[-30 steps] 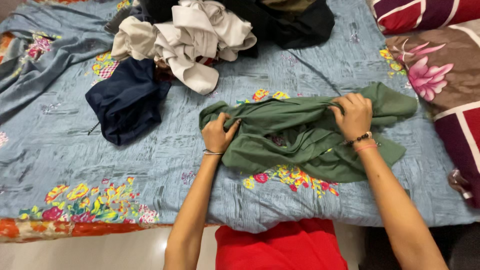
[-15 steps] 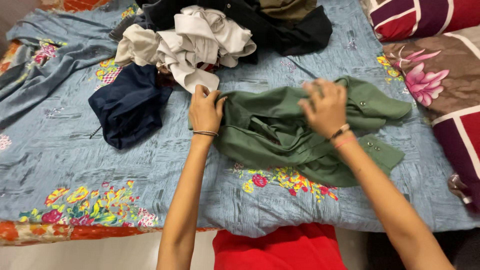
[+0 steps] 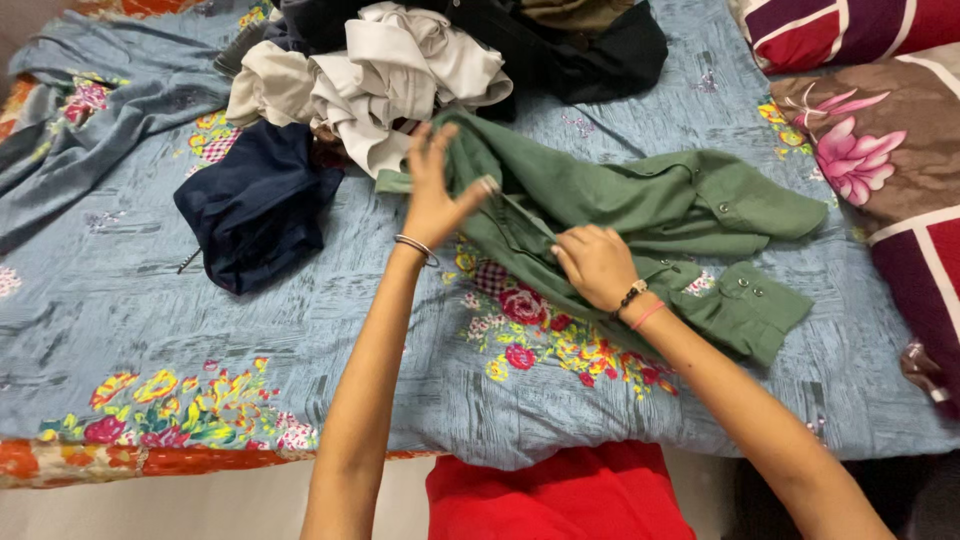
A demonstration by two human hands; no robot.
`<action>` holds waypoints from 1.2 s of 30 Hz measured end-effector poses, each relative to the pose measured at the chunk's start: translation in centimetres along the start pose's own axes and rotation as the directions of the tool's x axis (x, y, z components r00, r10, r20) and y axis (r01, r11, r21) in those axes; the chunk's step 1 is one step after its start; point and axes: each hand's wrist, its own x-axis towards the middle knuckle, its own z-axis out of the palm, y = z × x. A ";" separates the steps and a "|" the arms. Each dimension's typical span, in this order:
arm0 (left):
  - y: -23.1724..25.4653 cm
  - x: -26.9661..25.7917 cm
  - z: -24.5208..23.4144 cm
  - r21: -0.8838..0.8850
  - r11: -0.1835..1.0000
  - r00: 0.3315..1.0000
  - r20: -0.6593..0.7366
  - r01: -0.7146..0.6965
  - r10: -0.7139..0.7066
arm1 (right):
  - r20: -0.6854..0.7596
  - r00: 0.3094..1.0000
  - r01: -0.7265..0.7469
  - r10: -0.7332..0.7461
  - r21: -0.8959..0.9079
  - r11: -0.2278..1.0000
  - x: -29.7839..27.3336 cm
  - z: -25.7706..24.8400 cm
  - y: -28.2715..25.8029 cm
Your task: The person folds several clothing items including a black shirt, a patterned cloth, and a white garment on a floor mat before moving to a bed to fold a green long-sleeved shirt, placing all folded items in a pile.
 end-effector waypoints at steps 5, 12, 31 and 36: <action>1.2 -2.9 1.0 0.554 0.815 0.701 0.649 -0.169 -0.296 | -0.145 0.981 -0.088 0.128 0.256 0.963 0.0 1.0 1.2; -6.8 -4.4 1.4 0.561 0.827 0.902 0.370 -0.026 -0.222 | 0.180 0.916 -0.401 0.359 0.487 0.776 0.0 -0.6 0.1; -2.7 -0.8 -4.3 0.548 0.828 0.973 0.102 0.119 -0.208 | -0.163 0.963 -0.146 0.215 0.358 0.922 -1.2 -6.4 5.8; -5.0 4.8 -3.4 0.614 0.758 0.962 -0.006 0.218 -0.272 | 0.323 0.884 -0.403 0.337 0.162 0.901 4.7 -10.7 6.8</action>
